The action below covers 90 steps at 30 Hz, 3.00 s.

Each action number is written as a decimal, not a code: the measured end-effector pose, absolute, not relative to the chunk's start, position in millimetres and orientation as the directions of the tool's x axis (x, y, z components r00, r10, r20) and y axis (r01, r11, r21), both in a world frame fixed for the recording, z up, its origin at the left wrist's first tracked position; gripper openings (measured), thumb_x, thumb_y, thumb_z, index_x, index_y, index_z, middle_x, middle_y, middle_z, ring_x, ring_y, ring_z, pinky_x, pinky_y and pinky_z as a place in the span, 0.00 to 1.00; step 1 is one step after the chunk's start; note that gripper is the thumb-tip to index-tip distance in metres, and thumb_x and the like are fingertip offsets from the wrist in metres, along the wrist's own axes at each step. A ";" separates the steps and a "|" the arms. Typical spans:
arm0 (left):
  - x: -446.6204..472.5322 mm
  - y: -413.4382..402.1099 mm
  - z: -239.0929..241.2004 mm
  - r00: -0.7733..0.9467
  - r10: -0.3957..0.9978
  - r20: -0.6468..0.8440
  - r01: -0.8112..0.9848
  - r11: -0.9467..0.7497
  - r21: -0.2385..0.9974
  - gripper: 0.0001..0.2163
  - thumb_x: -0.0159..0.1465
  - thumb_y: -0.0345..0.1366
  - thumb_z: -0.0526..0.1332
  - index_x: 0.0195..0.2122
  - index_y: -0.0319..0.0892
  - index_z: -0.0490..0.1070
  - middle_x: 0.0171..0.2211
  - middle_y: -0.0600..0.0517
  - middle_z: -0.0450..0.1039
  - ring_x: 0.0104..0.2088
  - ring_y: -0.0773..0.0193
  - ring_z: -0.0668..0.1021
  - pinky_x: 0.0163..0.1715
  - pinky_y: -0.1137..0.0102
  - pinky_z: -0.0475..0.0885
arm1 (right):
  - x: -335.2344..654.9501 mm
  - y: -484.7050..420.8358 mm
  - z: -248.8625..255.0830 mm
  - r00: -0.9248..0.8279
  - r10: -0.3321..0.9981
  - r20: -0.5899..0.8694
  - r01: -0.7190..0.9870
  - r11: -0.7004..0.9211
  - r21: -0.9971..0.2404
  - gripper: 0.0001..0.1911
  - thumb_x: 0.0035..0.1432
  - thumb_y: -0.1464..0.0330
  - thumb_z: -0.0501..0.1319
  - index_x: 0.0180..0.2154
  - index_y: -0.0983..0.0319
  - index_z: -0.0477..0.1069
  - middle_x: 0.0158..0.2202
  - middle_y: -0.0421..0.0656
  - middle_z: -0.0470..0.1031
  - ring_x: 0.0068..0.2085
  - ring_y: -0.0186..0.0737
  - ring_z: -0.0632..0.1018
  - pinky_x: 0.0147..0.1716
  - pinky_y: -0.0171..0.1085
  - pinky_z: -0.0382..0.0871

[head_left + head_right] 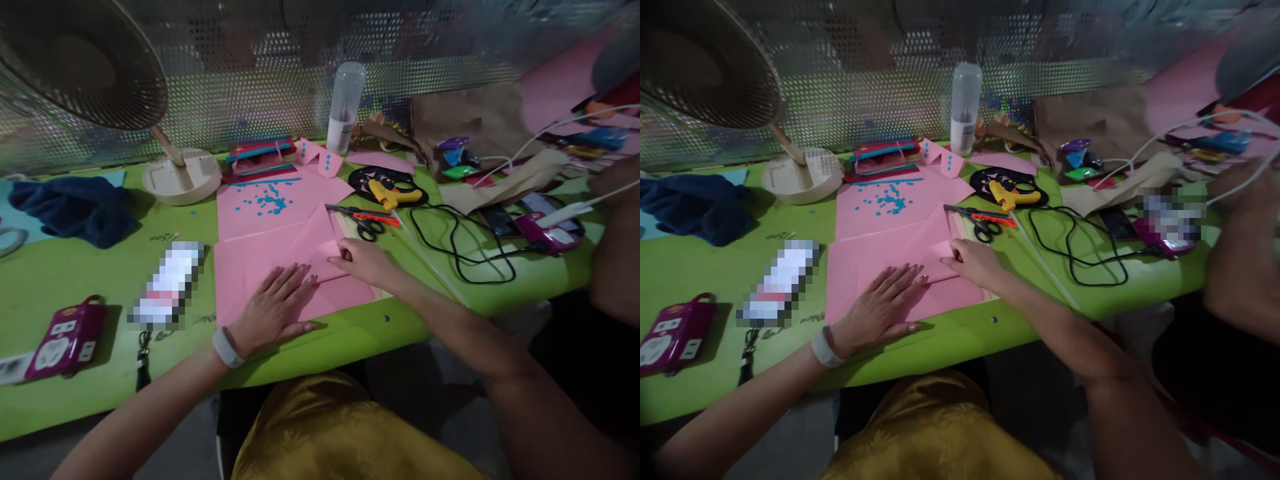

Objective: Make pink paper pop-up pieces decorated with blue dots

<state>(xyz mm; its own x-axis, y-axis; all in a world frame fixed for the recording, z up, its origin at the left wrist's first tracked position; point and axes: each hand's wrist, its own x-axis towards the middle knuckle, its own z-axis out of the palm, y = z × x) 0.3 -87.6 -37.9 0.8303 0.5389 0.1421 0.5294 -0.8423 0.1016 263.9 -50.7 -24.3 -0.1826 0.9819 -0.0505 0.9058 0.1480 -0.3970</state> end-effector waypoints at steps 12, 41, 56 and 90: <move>0.5 -87.9 -39.5 0.834 0.535 0.132 0.530 -0.845 0.074 0.38 0.67 0.61 0.48 0.71 0.43 0.46 0.71 0.43 0.48 0.71 0.51 0.52 0.68 0.54 0.46 | 263.5 -54.6 -28.6 -0.112 0.993 -0.041 0.923 0.089 -0.373 0.14 0.63 0.55 0.58 0.34 0.59 0.65 0.30 0.40 0.76 0.29 0.37 0.72 0.25 0.35 0.52; 1.6 -90.8 -37.1 0.812 0.565 0.149 0.563 -0.824 0.058 0.36 0.66 0.61 0.49 0.71 0.47 0.48 0.71 0.46 0.49 0.71 0.51 0.53 0.69 0.51 0.42 | 261.2 -59.5 -30.2 -0.076 0.997 0.002 0.883 0.068 -0.465 0.19 0.62 0.66 0.58 0.55 0.59 0.66 0.34 0.41 0.78 0.34 0.41 0.76 0.31 0.35 0.60; 0.4 -90.7 -39.1 0.798 0.596 0.089 0.588 -0.802 0.108 0.38 0.65 0.62 0.47 0.71 0.46 0.48 0.71 0.45 0.48 0.70 0.49 0.52 0.68 0.52 0.45 | 259.8 -60.6 -35.2 -0.124 0.992 0.022 0.915 0.122 -0.385 0.19 0.66 0.66 0.55 0.57 0.61 0.66 0.46 0.46 0.80 0.42 0.45 0.79 0.36 0.38 0.66; -20.9 -91.6 -28.3 0.847 0.523 0.092 0.515 -0.852 0.099 0.42 0.66 0.61 0.47 0.72 0.42 0.34 0.71 0.42 0.45 0.71 0.53 0.52 0.69 0.56 0.44 | 251.5 -138.5 -50.5 -0.537 0.825 0.175 0.834 0.550 -0.033 0.51 0.61 0.40 0.46 0.67 0.75 0.52 0.68 0.63 0.53 0.69 0.58 0.57 0.67 0.59 0.50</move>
<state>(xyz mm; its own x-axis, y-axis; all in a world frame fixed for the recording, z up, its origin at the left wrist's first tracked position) -20.9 -91.6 -28.3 0.8474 0.5229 0.0922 0.5148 -0.8516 0.0990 251.5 -138.5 -50.5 -0.5372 0.8250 0.1753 0.8343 0.5503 -0.0329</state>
